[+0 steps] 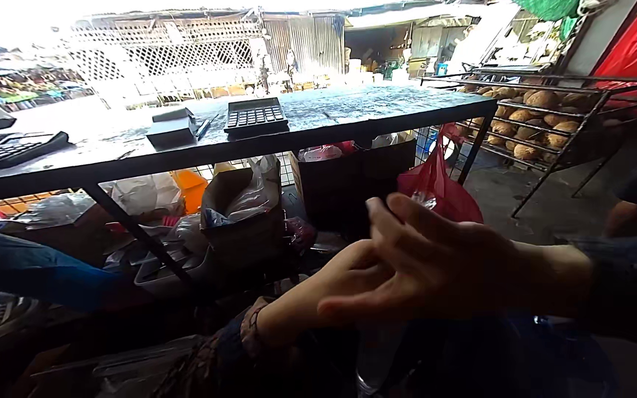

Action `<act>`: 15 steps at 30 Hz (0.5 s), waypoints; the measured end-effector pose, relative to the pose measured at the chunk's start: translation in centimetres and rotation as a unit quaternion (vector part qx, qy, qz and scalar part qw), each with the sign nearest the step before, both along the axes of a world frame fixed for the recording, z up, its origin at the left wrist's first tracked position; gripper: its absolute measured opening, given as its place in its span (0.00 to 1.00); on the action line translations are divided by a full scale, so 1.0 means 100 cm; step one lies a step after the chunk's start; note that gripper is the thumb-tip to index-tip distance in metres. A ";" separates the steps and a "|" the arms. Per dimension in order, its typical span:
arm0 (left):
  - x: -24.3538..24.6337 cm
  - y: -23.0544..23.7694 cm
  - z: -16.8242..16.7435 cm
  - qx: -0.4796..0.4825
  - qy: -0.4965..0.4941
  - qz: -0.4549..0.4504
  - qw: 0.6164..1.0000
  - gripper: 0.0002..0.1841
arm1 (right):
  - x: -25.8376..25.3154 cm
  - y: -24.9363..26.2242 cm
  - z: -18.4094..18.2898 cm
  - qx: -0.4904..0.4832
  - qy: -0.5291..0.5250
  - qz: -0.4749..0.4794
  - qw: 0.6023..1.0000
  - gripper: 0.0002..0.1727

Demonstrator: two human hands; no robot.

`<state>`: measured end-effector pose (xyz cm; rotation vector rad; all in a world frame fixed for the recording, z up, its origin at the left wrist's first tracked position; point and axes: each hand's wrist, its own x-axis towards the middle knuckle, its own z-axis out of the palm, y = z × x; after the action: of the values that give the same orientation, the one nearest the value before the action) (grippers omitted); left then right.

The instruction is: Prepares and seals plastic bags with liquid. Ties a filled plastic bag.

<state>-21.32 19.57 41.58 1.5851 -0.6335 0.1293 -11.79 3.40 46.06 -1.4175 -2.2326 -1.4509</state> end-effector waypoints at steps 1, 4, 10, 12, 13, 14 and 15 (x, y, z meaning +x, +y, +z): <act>-0.002 -0.001 0.002 0.028 0.009 0.026 0.999 0.09 | 0.004 0.001 -0.006 -0.013 0.012 -0.002 1.000 0.24; -0.005 0.004 0.007 0.128 -0.017 0.077 0.989 0.11 | 0.014 -0.004 -0.001 -0.100 0.059 -0.016 0.993 0.36; -0.018 0.018 0.021 0.261 -0.192 0.217 0.921 0.12 | 0.009 -0.020 0.032 -0.254 0.398 0.027 0.881 0.30; -0.022 0.016 0.026 0.285 -0.205 0.282 0.893 0.11 | 0.013 -0.022 0.036 -0.263 0.404 0.021 0.876 0.27; -0.023 0.015 0.030 0.301 -0.209 0.308 0.878 0.10 | 0.016 -0.022 0.037 -0.254 0.379 0.018 0.890 0.25; -0.025 0.014 0.034 0.319 -0.215 0.330 0.862 0.10 | 0.019 -0.022 0.037 -0.237 0.338 0.012 0.911 0.22; -0.027 0.012 0.038 0.339 -0.224 0.348 0.845 0.09 | 0.021 -0.023 0.036 -0.206 0.280 0.005 0.938 0.19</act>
<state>-24.01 20.74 45.43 2.4626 -0.4363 0.9293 -9.73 1.12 49.66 -1.6553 -2.2035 -0.4720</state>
